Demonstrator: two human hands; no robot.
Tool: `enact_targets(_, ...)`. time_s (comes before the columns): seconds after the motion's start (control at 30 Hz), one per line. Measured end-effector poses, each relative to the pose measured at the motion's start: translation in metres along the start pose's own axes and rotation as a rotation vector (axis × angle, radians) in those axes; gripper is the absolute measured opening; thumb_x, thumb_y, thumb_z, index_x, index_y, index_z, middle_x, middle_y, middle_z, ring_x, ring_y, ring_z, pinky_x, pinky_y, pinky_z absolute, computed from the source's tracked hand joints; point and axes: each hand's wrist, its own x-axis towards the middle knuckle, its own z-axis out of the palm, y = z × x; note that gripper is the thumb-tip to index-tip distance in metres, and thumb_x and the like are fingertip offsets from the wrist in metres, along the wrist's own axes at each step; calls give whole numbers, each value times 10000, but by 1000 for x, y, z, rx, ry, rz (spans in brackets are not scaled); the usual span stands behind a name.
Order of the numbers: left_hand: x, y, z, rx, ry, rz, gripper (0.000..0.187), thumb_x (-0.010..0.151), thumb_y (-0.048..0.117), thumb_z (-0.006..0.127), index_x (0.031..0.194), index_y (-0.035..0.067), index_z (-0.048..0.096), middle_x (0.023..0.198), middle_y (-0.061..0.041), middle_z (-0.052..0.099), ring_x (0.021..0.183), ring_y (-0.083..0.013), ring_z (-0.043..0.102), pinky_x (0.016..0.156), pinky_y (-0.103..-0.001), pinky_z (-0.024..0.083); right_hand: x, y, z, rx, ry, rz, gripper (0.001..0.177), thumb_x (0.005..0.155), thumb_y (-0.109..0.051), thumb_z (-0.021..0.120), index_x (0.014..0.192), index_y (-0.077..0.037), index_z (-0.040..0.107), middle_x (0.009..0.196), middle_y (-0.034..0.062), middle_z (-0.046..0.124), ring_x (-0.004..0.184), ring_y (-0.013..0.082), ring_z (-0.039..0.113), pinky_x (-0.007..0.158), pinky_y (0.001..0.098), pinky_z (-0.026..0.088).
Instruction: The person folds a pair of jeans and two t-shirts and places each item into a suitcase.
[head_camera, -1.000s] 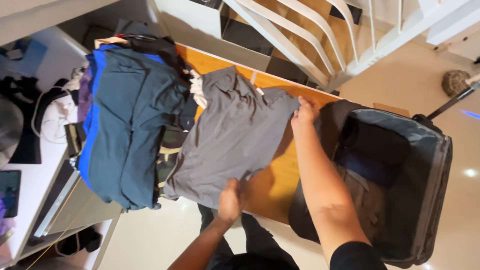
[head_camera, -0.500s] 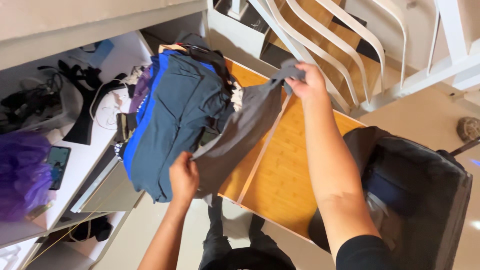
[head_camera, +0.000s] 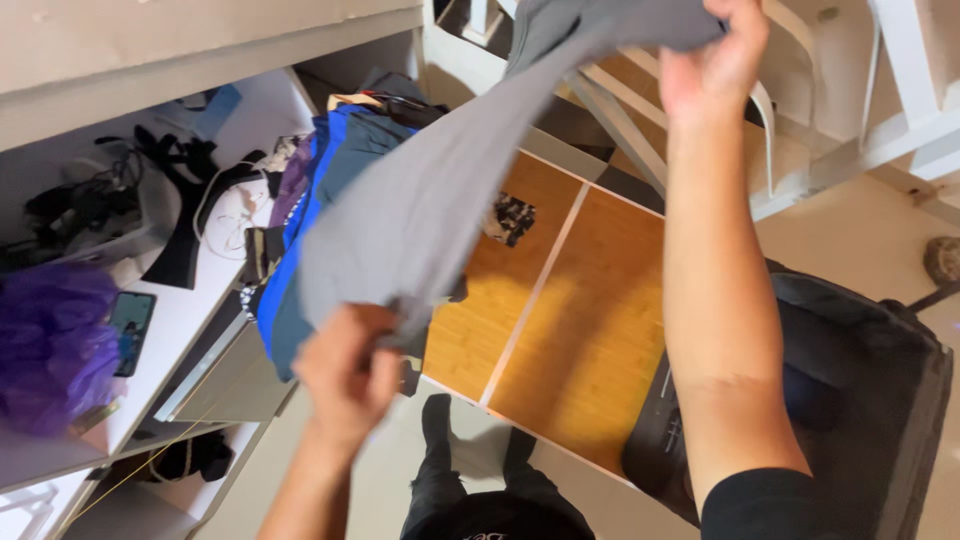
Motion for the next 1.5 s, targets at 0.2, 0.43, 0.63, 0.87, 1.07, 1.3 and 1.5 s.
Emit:
enact_targets(0.2, -97, 7, 124, -129, -584, -169, 233, 754, 21, 677, 984, 62, 680, 959, -115, 707, 768, -296, 730, 672, -406, 578, -134, -62, -145, -637, 567, 6, 353, 852, 59, 698, 1155, -114, 647, 1191, 70, 668, 1123, 256, 652, 968, 445, 595)
enact_targets(0.43, -286, -58, 281, 123, -1041, -153, 477, 693, 14, 704, 1149, 13, 562, 1264, -201, 601, 1072, -386, 647, 866, -438, 562, -309, -49, -338, -1562, 882, 358, 480, 728, 107, 638, 1160, -89, 703, 989, 78, 669, 915, 275, 636, 791, 372, 508)
enact_targets(0.63, -377, -69, 346, 329, -1300, -228, 434, 818, 57, 660, 1239, 49, 555, 1228, -156, 599, 1155, -328, 627, 890, -427, 564, -343, -14, -376, -2088, 918, 486, 447, 675, -57, 750, 1108, -38, 642, 1074, 283, 672, 1002, 473, 637, 908, 464, 518)
enact_targets(0.87, -384, -47, 349, 166, -1328, -321, 454, 809, 82, 664, 1248, 28, 563, 1244, -172, 606, 1109, -341, 628, 896, -445, 545, -334, -23, -380, -1845, 952, 793, 532, 700, -85, 688, 1220, -29, 593, 1194, 304, 628, 1171, 449, 587, 1007, 459, 484)
enact_targets(1.07, -377, -26, 332, 151, -1158, -301, 387, 803, 84, 637, 1189, 91, 616, 1225, -111, 645, 1207, -315, 590, 989, -442, 492, -336, -37, -368, -2051, 844, 266, 363, 892, -117, 628, 1202, 72, 616, 1172, 353, 644, 1150, 496, 598, 1033, 501, 460)
enact_targets(1.3, -394, -22, 326, 42, -1071, -377, 487, 761, 52, 658, 1242, 33, 582, 1390, -180, 561, 1264, -392, 492, 990, -507, 429, -314, -50, -333, -1743, 1040, 86, 438, 915, -127, 587, 1315, 44, 532, 1235, 316, 657, 1182, 469, 610, 1008, 491, 472)
enact_targets(1.5, -395, -27, 317, -272, -990, -487, 555, 814, -84, 528, 1359, 14, 567, 1424, -275, 517, 1277, -462, 499, 1069, -476, 432, -291, -60, -294, -1691, 1132, -9, 422, 963, -143, 577, 1351, 3, 503, 1250, 293, 674, 1174, 453, 637, 997, 478, 488)
